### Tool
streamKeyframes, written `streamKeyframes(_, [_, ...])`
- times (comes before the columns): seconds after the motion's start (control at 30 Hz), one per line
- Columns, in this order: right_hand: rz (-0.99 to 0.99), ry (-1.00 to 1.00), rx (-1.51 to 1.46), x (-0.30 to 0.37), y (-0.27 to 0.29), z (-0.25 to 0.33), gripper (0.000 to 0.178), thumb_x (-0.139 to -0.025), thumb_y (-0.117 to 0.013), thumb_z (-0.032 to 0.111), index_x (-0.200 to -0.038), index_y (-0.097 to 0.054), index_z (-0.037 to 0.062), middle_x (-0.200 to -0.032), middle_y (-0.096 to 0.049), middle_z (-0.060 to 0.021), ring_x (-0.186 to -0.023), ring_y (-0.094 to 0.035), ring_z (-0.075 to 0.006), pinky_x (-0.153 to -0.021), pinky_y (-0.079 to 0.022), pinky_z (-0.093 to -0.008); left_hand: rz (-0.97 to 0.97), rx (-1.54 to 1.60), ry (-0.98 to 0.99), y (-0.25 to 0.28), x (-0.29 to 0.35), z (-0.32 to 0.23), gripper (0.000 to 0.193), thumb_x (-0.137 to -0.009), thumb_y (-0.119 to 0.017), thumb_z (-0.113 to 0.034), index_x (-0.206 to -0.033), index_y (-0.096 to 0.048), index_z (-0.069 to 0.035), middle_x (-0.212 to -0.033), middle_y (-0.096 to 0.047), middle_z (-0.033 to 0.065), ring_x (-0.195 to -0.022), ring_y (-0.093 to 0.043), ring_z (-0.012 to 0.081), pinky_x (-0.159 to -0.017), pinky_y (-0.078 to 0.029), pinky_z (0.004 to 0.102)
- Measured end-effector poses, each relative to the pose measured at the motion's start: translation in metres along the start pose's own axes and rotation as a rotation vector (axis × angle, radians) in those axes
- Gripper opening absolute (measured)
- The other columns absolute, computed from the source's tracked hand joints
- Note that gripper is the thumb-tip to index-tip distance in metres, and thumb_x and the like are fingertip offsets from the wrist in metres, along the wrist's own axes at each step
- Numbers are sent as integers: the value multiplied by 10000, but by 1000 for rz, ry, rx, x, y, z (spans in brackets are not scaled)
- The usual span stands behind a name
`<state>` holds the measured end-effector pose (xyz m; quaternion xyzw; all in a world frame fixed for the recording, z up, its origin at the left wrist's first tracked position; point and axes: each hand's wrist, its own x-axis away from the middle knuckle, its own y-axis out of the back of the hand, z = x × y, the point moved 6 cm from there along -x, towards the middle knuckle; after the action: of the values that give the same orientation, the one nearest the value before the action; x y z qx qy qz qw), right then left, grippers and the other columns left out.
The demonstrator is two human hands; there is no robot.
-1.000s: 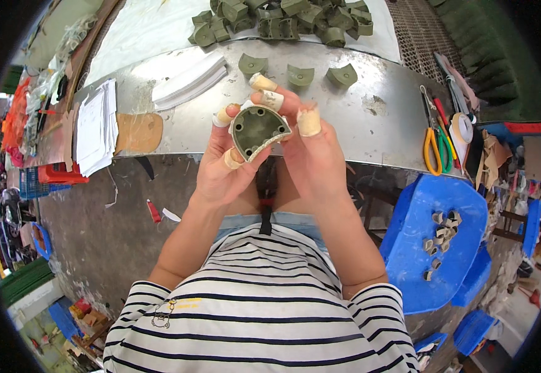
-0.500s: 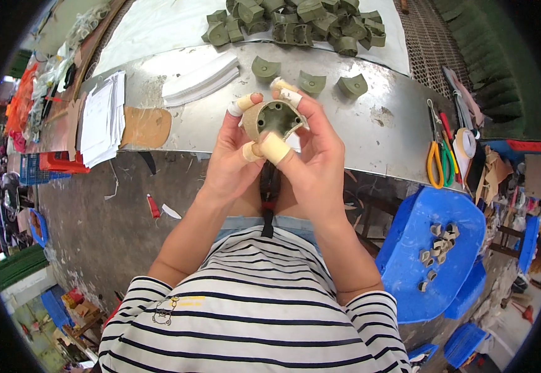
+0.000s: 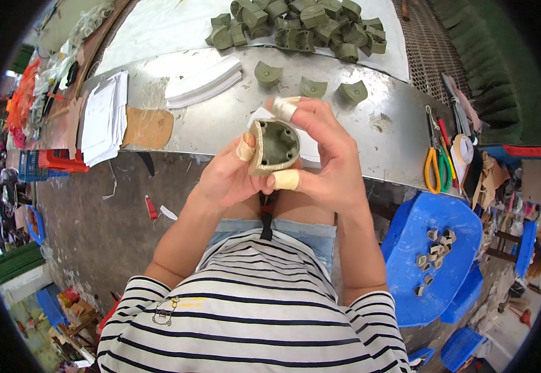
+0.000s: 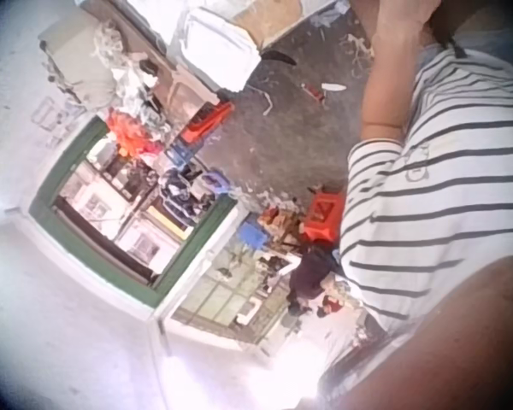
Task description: The recorder is assembling green padded shoe components by folding them and attaching them to white material strips at a manufacturing workbench.
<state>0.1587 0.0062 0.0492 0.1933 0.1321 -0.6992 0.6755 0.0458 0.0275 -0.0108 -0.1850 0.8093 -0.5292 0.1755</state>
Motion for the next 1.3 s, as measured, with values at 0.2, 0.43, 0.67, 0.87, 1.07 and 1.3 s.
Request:
streamKeyframes(0.2, [12, 247, 545, 3, 4, 19, 590, -589, -819, 261, -1097, -648, 16, -1055, -591, -92, -983, -542, -223, -877, -445, -331, 28, 179, 120, -2, 4, 3, 405, -975, -442, -242, -1307, -374, -21, -1116, -572, 163, -869, -645, 248, -651, -587, 285])
streamKeyframes(0.43, [-134, -253, -314, 10, 4, -12, 224, -904, -553, 119, -1030, -644, -42, -1129, -604, -135, -1078, -535, -203, -913, -433, -331, -4, -196, 194, 7, 2, -9, 356, -969, -460, -259, -1233, -480, -21, -1009, -621, 139, -788, -653, 223, -613, -573, 262])
streamKeyframes(0.67, [-103, -346, -531, 10, -7, -20, 241, -889, -557, 72, -1099, -628, -22, -1188, -582, -128, -1117, -522, -208, -941, -421, -329, -21, -175, 148, 5, 0, -18, 351, -973, -452, -289, -1165, -517, -2, -945, -631, 112, -763, -652, 201, -611, -569, 259])
streamKeyframes(0.87, [-148, -305, -420, 9, -6, -23, 278, -866, -585, 65, -1132, -620, -8, -1258, -540, -131, -1141, -503, -213, -972, -393, -353, -37, -237, 75, 6, -6, -25, 366, -977, -436, -300, -1152, -518, 11, -928, -628, 116, -766, -647, 193, -624, -575, 266])
streamKeyframes(1.07, [-130, -241, -223, 5, 2, -29, 353, -849, -630, 135, -1170, -592, -7, -1265, -535, -130, -1167, -495, -220, -989, -378, -361, -19, -289, 23, 10, -10, -25, 351, -984, -420, -298, -1139, -526, -1, -953, -627, 112, -780, -646, 187, -643, -576, 275])
streamKeyframes(1.3, [-182, -315, -311, 2, -7, -27, 350, -818, -651, 71, -1156, -603, -2, -1213, -555, -102, -1127, -500, -197, -962, -385, -344, -28, -223, -58, 16, -10, -24, 331, -990, -408, -264, -1187, -505, -17, -977, -626, 109, -803, -646, 195, -682, -577, 295])
